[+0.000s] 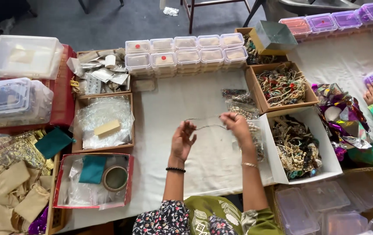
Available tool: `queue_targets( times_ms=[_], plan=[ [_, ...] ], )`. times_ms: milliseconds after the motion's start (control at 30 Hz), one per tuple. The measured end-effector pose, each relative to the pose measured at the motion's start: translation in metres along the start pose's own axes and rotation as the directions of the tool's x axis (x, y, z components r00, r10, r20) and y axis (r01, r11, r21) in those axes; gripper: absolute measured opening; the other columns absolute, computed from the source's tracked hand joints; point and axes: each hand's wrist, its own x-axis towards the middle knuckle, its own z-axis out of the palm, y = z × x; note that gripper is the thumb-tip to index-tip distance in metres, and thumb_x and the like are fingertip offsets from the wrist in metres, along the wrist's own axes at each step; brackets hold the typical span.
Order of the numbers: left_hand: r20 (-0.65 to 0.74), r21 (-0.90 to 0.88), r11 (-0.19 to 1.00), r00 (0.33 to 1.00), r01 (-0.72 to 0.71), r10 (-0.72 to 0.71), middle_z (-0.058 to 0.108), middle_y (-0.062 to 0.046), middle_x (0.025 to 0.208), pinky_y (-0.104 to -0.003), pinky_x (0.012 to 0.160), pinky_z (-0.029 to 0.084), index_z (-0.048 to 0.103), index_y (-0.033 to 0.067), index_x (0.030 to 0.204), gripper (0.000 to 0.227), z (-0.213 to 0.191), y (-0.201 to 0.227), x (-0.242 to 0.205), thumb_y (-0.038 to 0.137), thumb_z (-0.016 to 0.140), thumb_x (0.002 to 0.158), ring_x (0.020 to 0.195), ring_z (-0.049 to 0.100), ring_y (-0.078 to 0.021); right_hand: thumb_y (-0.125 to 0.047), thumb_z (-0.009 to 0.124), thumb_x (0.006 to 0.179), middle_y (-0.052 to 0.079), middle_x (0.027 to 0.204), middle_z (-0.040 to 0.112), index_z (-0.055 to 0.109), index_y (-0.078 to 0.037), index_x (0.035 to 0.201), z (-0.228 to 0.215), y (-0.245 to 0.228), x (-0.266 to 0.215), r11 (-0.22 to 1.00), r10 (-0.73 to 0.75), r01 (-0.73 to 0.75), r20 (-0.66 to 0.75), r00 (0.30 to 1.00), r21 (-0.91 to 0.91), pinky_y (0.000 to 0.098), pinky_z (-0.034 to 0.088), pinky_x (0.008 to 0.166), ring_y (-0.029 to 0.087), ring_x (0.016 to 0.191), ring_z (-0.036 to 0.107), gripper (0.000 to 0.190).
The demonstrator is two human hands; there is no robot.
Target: The person sits at a table covered with various jewelry items and packaging supplies. They pick up small jewelry pieces, place them into small plastic bags, and then put the bags into small paper pouches. The person folds the pouches and places them into clear plastic containers, repeating the process with different items.
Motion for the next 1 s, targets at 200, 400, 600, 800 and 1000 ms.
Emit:
queue_targets(
  times_ms=[200,400,600,800,1000],
  plan=[
    [0.014,0.141,0.988,0.998,0.066,-0.068,0.067,0.01,0.133,-0.031,0.102,0.037,0.059,0.019,0.14,0.047,0.054,0.054,-0.047,0.03,0.042,0.098,0.123,0.058,-0.0037,-0.012,0.08,0.083,0.003,0.086,0.073,0.081,-0.011,0.102,0.051,-0.02,-0.041,0.78,-0.248,0.322,0.208,0.946,-0.536,0.0277,0.057,0.067,0.011,0.071,0.068,0.019],
    [0.074,0.285,0.936,0.969,0.206,-0.235,0.068,0.002,0.119,-0.029,0.089,0.041,0.062,0.0096,0.139,0.049,0.024,0.046,-0.038,0.02,0.044,0.096,0.105,0.064,-0.0124,-0.012,0.084,0.078,0.007,0.083,0.073,0.083,-0.012,0.098,0.058,-0.025,-0.049,0.813,-0.288,0.344,0.189,0.939,-0.469,0.0295,0.056,0.064,0.012,0.069,0.067,0.021],
    [0.034,0.409,0.887,0.968,0.214,-0.25,0.072,-0.001,0.11,-0.028,0.085,0.044,0.067,0.0047,0.131,0.044,0.02,0.054,-0.046,0.024,0.044,0.099,0.095,0.067,-0.0145,-0.012,0.083,0.078,0.006,0.086,0.078,0.083,-0.007,0.095,0.056,0.002,-0.037,0.886,-0.244,0.309,0.22,0.945,-0.346,0.0263,0.061,0.072,0.01,0.079,0.074,0.018],
    [-0.08,0.558,0.829,0.997,0.041,0.004,0.075,-0.006,0.105,-0.031,0.105,0.043,0.072,0.0036,0.125,0.041,-0.013,0.019,-0.022,0.031,0.054,0.101,0.105,0.068,-0.0121,-0.013,0.085,0.078,0.008,0.082,0.078,0.082,-0.006,0.096,0.061,-0.02,-0.043,0.827,-0.102,0.23,0.266,0.959,-0.514,0.0278,0.059,0.069,0.013,0.075,0.074,0.02],
    [-0.423,0.295,0.948,0.906,0.117,0.02,0.075,0.001,0.111,-0.036,0.092,0.031,0.07,0.012,0.126,0.037,0.0,0.037,-0.032,0.029,0.062,0.094,0.107,0.064,-0.0124,-0.012,0.084,0.077,0.007,0.084,0.078,0.082,-0.006,0.096,0.065,-0.018,-0.046,0.843,-0.057,0.217,0.32,0.946,-0.492,0.0281,0.058,0.071,0.012,0.076,0.073,0.02]
  ],
)
